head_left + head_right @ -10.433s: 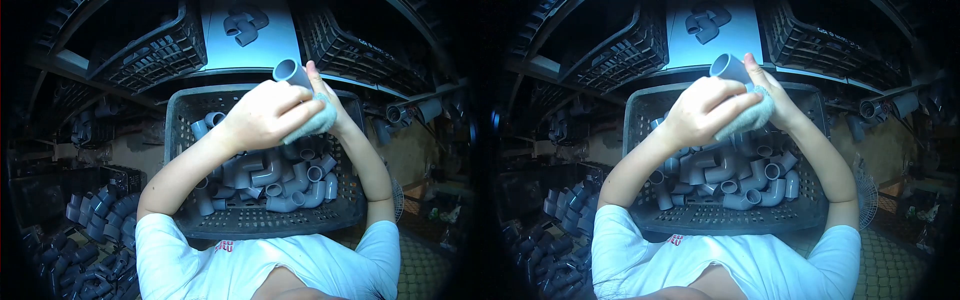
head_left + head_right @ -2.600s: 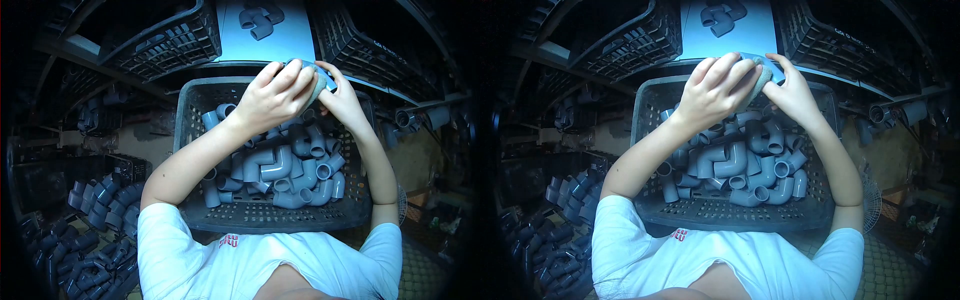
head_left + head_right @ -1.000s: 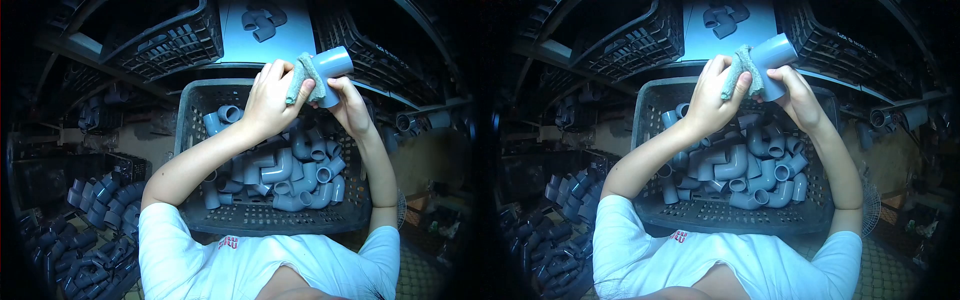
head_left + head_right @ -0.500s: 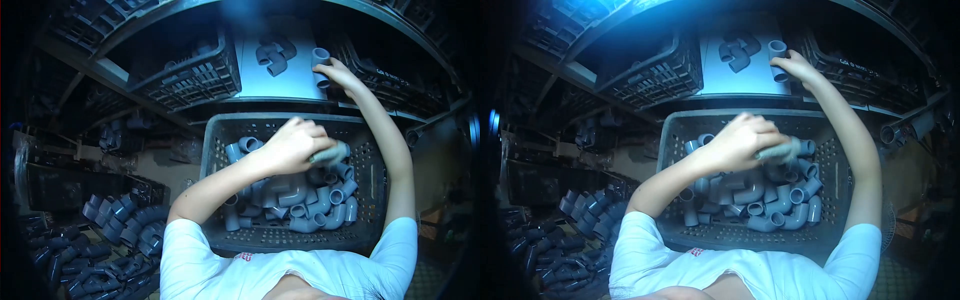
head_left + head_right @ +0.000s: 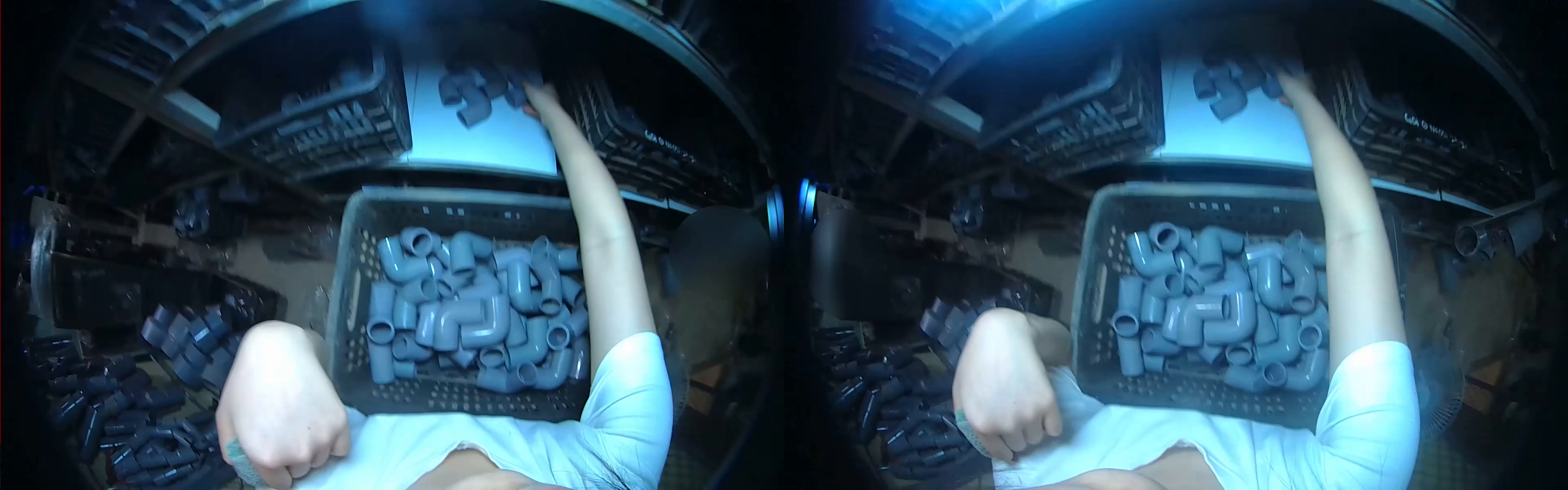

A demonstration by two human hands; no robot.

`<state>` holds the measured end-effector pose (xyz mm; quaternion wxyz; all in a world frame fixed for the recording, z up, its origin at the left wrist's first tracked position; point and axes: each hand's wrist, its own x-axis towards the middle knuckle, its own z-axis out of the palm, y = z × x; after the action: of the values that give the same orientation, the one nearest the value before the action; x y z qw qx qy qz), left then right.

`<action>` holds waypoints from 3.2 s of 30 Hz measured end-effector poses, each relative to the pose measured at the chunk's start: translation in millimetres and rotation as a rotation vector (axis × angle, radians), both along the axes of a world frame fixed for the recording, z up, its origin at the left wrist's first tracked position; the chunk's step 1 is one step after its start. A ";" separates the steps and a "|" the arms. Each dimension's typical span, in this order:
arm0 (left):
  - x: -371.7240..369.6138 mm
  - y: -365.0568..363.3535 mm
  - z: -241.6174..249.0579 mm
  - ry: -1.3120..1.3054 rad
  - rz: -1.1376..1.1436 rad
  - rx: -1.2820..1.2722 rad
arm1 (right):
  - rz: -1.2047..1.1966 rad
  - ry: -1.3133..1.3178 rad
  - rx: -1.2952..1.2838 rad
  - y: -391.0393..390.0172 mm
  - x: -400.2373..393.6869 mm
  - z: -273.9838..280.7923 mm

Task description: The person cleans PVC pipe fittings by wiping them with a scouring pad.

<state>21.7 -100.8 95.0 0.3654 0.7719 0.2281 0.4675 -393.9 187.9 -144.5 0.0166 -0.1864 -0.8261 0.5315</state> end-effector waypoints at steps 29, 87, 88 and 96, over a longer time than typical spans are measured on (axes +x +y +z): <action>-77.6 44.4 -126.9 -0.750 0.853 -0.190 | 1.699 -0.178 0.658 12.9 351.0 109.3; -111.4 114.4 -119.7 1.002 1.808 0.377 | 0.620 -0.088 -0.969 20.4 293.0 126.2; -108.6 109.3 -121.8 1.028 1.800 0.370 | 0.587 -0.103 -0.993 21.5 295.1 130.6; -92.8 118.3 -122.7 0.999 1.683 0.336 | 0.521 -0.169 -1.027 23.8 304.7 129.1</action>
<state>-71.1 17.5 -27.7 -0.3379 0.5085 0.7604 0.2217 -89.2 211.6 -15.5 -0.2734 -0.0029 -0.4794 0.8339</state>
